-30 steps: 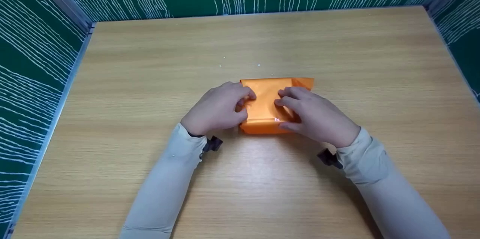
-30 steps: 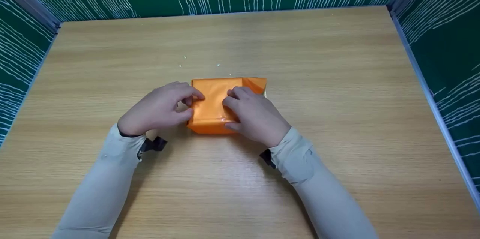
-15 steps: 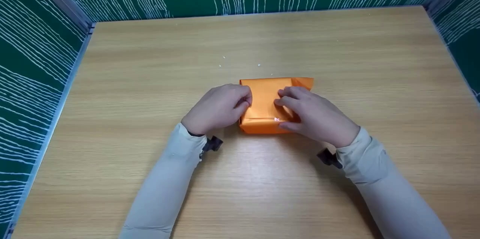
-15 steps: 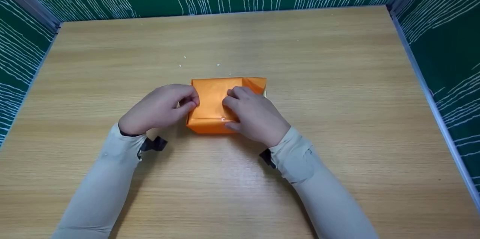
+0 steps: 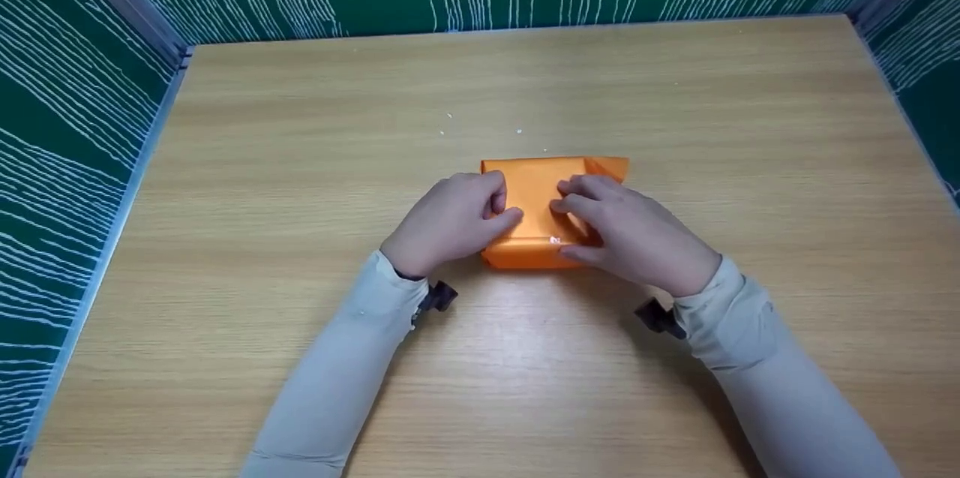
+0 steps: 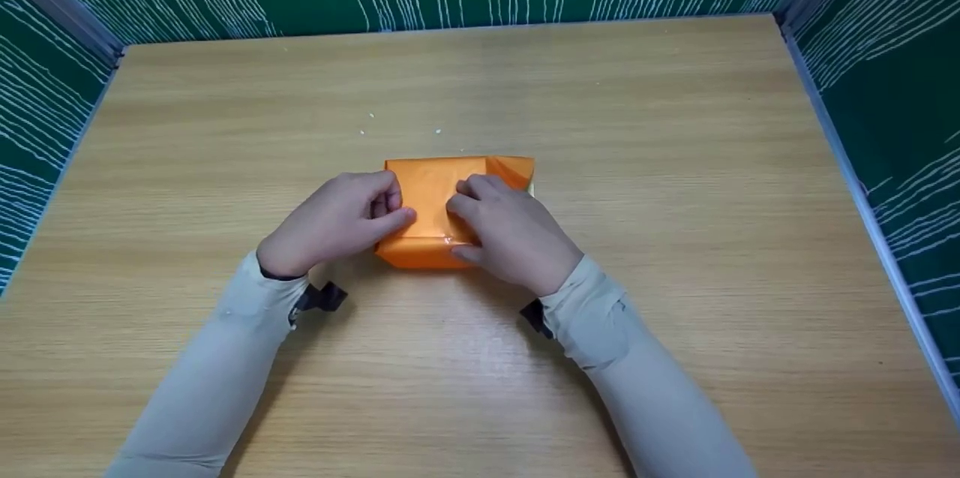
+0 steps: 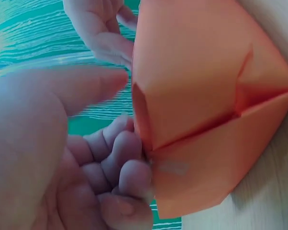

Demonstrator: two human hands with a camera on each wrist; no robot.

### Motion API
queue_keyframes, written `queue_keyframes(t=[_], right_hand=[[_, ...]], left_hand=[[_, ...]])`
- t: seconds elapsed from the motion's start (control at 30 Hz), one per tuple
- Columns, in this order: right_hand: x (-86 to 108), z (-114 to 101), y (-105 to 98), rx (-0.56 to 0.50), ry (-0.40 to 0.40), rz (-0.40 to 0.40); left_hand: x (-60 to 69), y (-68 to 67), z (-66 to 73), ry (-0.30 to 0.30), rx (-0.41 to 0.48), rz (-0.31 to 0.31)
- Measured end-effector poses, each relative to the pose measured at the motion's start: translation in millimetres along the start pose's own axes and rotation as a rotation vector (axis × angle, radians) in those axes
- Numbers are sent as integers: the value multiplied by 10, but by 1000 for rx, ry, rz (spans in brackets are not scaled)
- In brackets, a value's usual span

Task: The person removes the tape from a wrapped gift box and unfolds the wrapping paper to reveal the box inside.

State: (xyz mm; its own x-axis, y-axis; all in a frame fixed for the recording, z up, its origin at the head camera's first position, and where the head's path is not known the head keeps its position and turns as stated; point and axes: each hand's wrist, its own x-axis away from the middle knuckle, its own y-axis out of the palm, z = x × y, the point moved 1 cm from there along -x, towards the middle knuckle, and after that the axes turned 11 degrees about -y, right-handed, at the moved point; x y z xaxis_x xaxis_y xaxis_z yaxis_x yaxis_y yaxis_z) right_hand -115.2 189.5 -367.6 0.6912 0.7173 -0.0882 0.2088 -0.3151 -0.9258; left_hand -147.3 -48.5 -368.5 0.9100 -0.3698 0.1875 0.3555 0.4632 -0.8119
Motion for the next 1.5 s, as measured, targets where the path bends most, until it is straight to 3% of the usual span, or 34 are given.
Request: queue_keyframes(t=[0.23,0.47,1.07,1.33,1.5], right_hand=[[-3,-2,9,6,-6,8],[-1,0,14,6,-2,-4],[-20,-5,-6,2,33,-30],[-2,-1,-6,1,1,-1],[6,7,-4,4,-18,14]], left_hand=[[15,2,34,-63,22,27],[24,-17,48,-96,67,8],[15,-27,64,-56,-18,45],[43,-62,46,-38,-56,72],[64,-96,36,-64,-47,44]])
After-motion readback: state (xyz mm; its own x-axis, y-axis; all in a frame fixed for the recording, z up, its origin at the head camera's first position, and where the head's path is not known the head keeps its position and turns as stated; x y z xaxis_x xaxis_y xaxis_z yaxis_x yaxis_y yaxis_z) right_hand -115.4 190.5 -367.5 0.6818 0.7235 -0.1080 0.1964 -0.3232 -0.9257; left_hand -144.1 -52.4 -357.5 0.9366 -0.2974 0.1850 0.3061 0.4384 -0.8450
